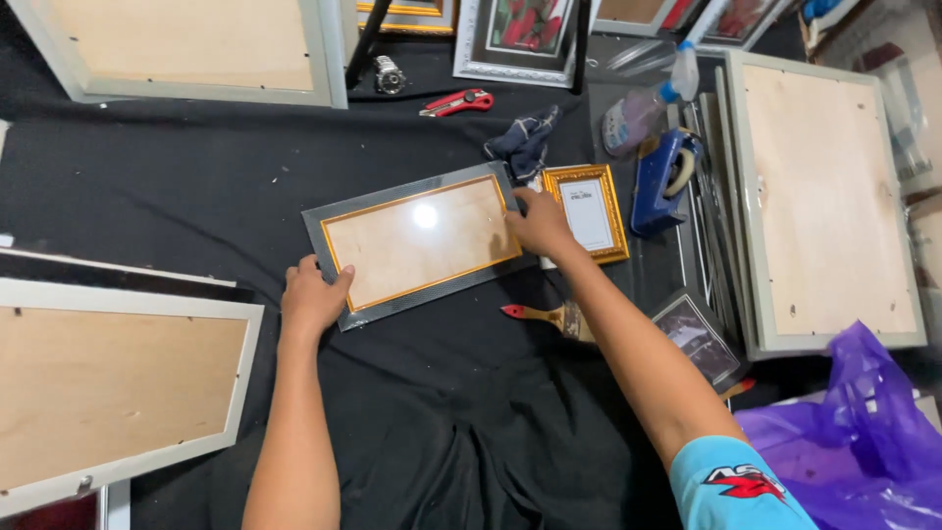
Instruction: Cleaning the glass and frames of several picture frames using a cloth and a brush.
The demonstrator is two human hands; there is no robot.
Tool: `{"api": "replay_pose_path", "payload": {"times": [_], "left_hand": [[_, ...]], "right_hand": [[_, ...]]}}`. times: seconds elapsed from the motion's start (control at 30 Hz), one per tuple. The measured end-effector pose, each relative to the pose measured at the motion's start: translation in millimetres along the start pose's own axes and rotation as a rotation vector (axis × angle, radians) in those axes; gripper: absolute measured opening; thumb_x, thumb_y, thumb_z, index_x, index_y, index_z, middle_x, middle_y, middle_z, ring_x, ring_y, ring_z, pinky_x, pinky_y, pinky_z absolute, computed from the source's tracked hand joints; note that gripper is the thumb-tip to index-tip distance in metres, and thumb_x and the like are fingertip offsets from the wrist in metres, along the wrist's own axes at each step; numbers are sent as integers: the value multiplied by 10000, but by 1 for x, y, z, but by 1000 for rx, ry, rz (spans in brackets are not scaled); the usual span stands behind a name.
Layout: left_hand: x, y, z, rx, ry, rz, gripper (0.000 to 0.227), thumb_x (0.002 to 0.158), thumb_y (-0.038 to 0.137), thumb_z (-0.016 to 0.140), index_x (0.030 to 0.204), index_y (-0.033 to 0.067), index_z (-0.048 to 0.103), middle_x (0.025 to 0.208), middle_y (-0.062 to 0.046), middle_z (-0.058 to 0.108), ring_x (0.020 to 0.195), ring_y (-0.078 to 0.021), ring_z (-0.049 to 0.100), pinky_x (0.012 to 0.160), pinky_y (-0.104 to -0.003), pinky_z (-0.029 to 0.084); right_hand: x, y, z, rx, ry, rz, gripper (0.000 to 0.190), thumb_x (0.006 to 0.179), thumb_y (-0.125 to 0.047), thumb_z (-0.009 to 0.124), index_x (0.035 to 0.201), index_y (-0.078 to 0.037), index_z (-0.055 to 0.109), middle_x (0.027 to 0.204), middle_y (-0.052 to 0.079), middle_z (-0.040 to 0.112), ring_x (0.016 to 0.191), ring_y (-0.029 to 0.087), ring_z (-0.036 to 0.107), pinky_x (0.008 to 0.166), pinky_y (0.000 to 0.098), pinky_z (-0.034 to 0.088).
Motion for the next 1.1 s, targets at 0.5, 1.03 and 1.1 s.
{"api": "replay_pose_path", "payload": {"times": [0.5, 1.03, 1.1], "left_hand": [[-8, 12, -15, -98, -24, 12, 800, 949, 575, 601, 1449, -37, 477, 1267, -268, 578, 1239, -475, 599, 1023, -578, 482], [-22, 16, -14, -59, -53, -3, 849, 937, 523, 610, 1522, -59, 413, 1449, -343, 464, 1310, -529, 545, 1061, -587, 472], [-20, 17, -12, -43, -53, 3, 856, 933, 532, 612, 1520, -58, 413, 1444, -335, 468, 1306, -530, 546, 1064, -588, 473]], "right_hand": [[54, 10, -35, 469, 415, -76, 476, 947, -86, 467, 1387, -11, 630, 1342, 350, 602, 1305, 452, 537, 1136, 534, 416], [-107, -49, -35, 407, 250, 87, 176, 894, -201, 714, 1059, -177, 774, 982, 92, 767, 874, 272, 731, 775, 400, 561], [-102, -57, -18, 225, 249, -73, 215, 905, -149, 652, 1073, -143, 787, 1044, 127, 734, 1019, 345, 705, 884, 416, 570]]}}
Point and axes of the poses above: each hand's wrist, its own x-axis towards the middle knuckle, its own z-axis out of the palm, y = z × x, the point moved 4 cm from there along x, towards the middle knuckle
